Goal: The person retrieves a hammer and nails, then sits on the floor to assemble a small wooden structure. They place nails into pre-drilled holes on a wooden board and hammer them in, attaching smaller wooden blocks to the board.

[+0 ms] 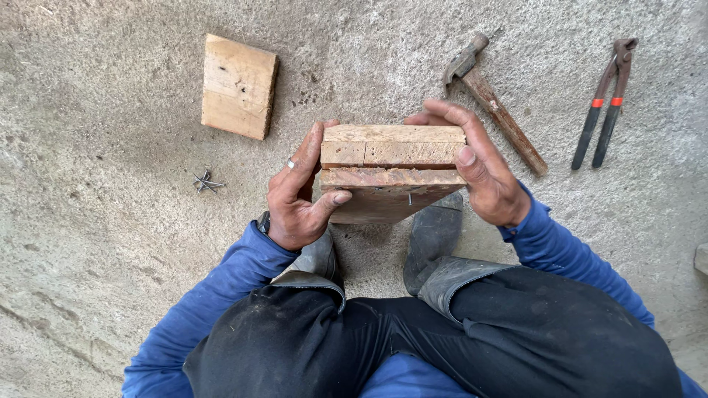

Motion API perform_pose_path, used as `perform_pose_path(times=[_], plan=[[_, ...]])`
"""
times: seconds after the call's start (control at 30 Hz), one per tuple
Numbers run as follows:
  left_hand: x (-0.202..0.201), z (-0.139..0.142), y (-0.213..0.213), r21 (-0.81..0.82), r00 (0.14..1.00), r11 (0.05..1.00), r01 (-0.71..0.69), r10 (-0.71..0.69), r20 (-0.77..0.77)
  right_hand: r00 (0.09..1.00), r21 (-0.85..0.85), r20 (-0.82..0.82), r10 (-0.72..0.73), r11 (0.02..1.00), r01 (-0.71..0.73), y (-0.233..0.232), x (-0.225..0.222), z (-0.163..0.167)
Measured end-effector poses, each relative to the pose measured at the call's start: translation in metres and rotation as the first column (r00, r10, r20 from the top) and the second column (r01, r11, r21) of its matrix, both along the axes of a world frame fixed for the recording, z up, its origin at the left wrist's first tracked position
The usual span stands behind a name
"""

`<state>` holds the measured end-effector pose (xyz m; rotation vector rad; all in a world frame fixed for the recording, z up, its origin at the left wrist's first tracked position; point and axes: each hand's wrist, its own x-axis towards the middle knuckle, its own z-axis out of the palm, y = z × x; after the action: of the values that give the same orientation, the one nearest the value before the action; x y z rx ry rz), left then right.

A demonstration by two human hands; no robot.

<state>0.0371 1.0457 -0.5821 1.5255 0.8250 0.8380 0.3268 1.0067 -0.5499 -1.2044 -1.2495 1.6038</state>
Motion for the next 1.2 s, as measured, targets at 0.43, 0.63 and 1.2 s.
perform_pose_path(times=[0.43,0.63,1.2], plan=[[0.002,-0.002,0.001,0.036,1.0,0.999,-0.015,0.015,0.02,1.0,-0.15,0.019,-0.023,0.988,0.026,0.005,-0.001,0.005],[0.007,-0.006,0.007,-0.081,0.999,0.996,-0.04,0.038,-0.027,0.992,-0.041,0.073,-0.103,0.994,0.106,0.007,0.003,-0.012],[0.053,-0.049,0.12,-0.032,0.83,0.976,-0.215,0.166,-0.532,0.624,0.218,0.78,-0.046,0.955,-0.202,0.088,0.032,-0.156]])
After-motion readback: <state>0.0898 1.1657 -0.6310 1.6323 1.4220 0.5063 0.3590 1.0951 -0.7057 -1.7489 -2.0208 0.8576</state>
